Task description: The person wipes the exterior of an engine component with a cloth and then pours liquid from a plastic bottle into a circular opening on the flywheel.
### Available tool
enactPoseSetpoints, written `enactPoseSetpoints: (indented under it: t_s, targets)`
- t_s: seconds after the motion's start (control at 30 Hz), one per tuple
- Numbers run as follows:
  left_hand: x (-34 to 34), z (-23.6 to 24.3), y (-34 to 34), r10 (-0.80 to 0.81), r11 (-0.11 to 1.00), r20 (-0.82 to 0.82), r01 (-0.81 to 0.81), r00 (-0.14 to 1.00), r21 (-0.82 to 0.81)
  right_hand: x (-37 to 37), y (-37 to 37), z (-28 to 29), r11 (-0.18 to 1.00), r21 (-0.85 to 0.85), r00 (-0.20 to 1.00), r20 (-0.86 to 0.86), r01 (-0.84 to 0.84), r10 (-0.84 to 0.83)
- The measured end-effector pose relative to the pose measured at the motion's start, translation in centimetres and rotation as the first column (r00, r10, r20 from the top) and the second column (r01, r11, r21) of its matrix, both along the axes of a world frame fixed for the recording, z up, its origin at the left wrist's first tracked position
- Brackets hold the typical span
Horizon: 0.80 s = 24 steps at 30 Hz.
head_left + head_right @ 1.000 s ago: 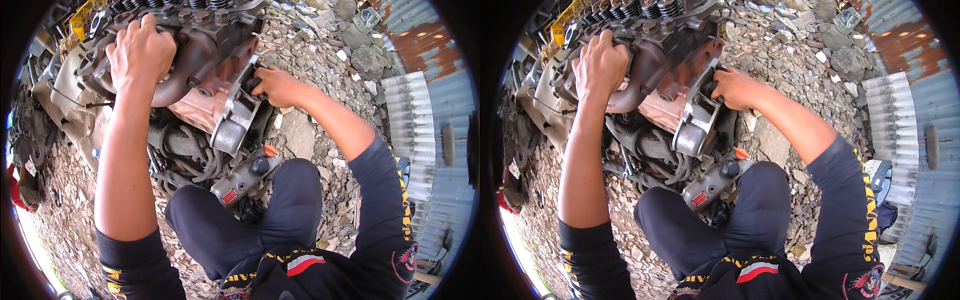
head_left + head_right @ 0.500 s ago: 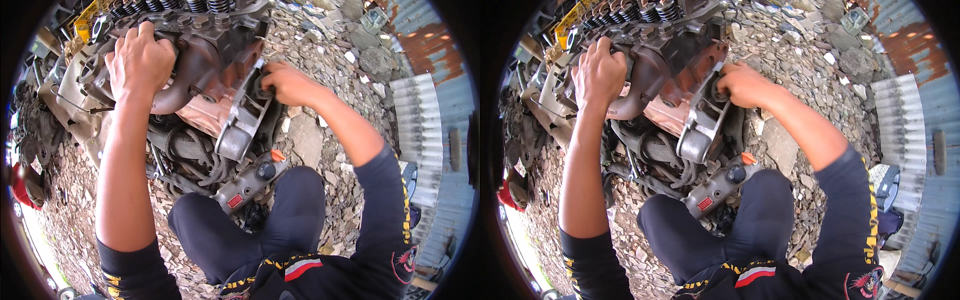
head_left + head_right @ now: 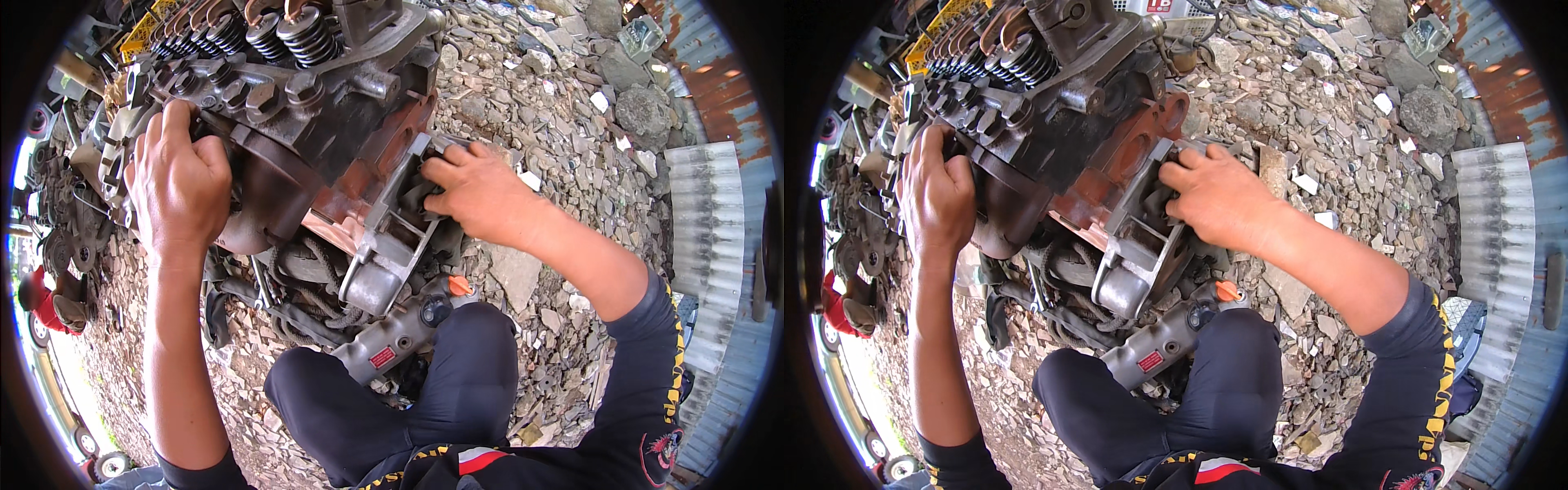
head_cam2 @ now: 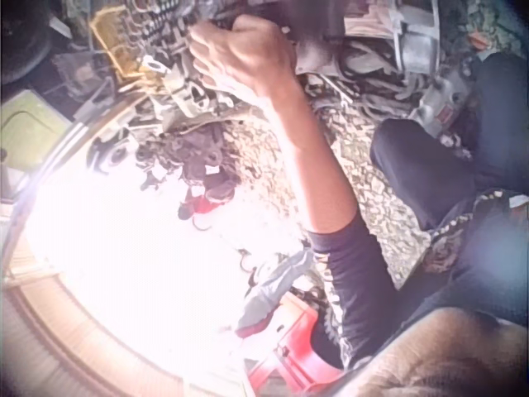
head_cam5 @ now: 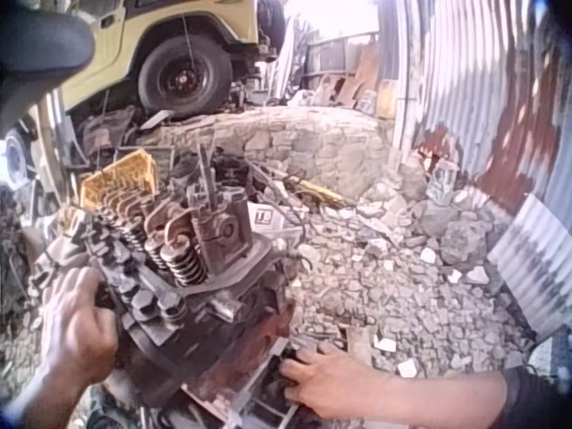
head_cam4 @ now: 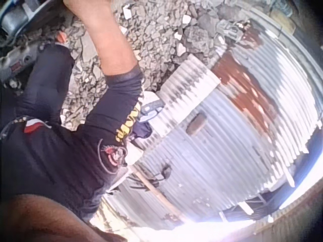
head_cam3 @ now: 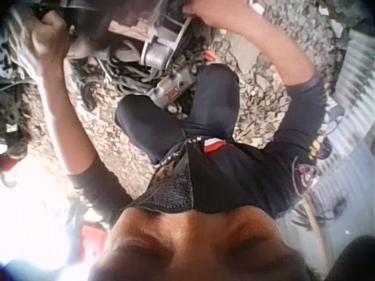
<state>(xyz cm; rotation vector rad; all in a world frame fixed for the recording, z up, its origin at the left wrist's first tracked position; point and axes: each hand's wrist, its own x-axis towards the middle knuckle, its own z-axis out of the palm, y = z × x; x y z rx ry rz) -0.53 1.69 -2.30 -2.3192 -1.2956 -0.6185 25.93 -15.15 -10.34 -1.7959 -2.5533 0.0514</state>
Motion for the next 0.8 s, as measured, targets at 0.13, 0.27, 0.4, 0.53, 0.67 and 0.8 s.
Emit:
enactPoseSetpoints:
  t_s: [0.13,0.27,0.4,0.53,0.67,0.8]
  targets:
    - [0.2,-0.1,-0.4,-0.003,1.0,0.033,0.003,0.999,-0.001,-1.2,0.7,-0.2,0.976,-0.202,0.992,-0.108,-0.081,0.06]
    - [0.3,-0.1,-0.1,-0.004,1.0,0.005,0.004,1.0,-0.006,-0.1,0.7,0.5,0.987,-0.154,0.997,-0.067,-0.047,0.037]
    - [0.1,0.1,0.0,0.002,1.0,0.011,-0.002,1.0,-0.008,-0.4,1.5,0.9,0.998,-0.069,0.997,0.077,-0.011,0.016]
    - [0.5,-0.1,-0.1,0.006,1.0,0.014,-0.006,1.0,0.031,-0.9,0.2,-0.5,0.997,-0.068,0.998,-0.056,-0.026,0.022]
    - [0.1,0.0,0.0,0.017,1.0,0.005,-0.017,1.0,-0.013,-0.8,1.0,1.3,0.99,-0.116,0.994,0.079,0.081,-0.072]
    - [0.3,0.1,-0.3,0.026,1.0,0.014,-0.026,1.0,0.007,-1.9,-0.9,-0.4,0.988,-0.129,0.992,-0.079,0.088,-0.099]
